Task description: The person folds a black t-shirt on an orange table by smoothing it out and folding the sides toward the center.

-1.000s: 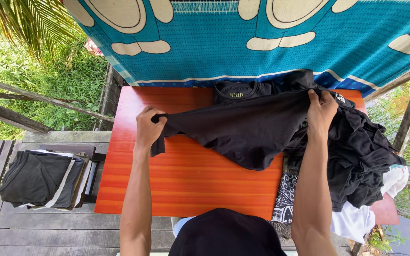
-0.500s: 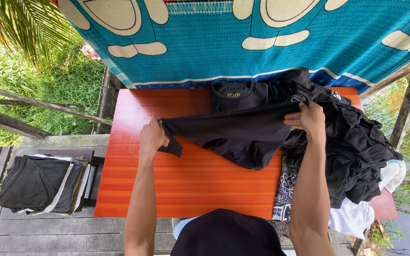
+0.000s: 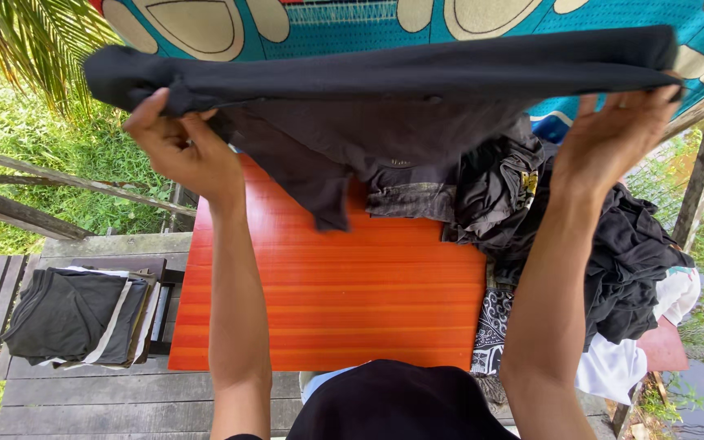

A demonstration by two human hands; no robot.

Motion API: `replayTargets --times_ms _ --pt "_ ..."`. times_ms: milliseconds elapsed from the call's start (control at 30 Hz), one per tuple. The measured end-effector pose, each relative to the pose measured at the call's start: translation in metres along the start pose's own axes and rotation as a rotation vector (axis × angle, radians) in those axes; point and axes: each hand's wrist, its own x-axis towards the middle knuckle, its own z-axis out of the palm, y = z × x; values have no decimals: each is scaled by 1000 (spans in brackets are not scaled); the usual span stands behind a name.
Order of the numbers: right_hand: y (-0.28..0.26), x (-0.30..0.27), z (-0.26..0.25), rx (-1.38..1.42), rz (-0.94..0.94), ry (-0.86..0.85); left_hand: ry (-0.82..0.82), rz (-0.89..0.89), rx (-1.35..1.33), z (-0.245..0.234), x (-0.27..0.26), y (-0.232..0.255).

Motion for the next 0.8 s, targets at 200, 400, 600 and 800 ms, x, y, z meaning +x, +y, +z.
replayTargets --times_ms 200,400,600,800 --pt "35 -30 -83 -114 -75 297 7 517 308 -30 -36 -8" --pt "103 -130 -189 -528 100 240 -338 191 621 -105 -165 -32" --pt "118 -189 -179 -810 490 89 -750 24 609 -161 -223 -64" --pt "94 -184 -101 -1410 561 -143 -724 -81 999 -160 -224 -88"
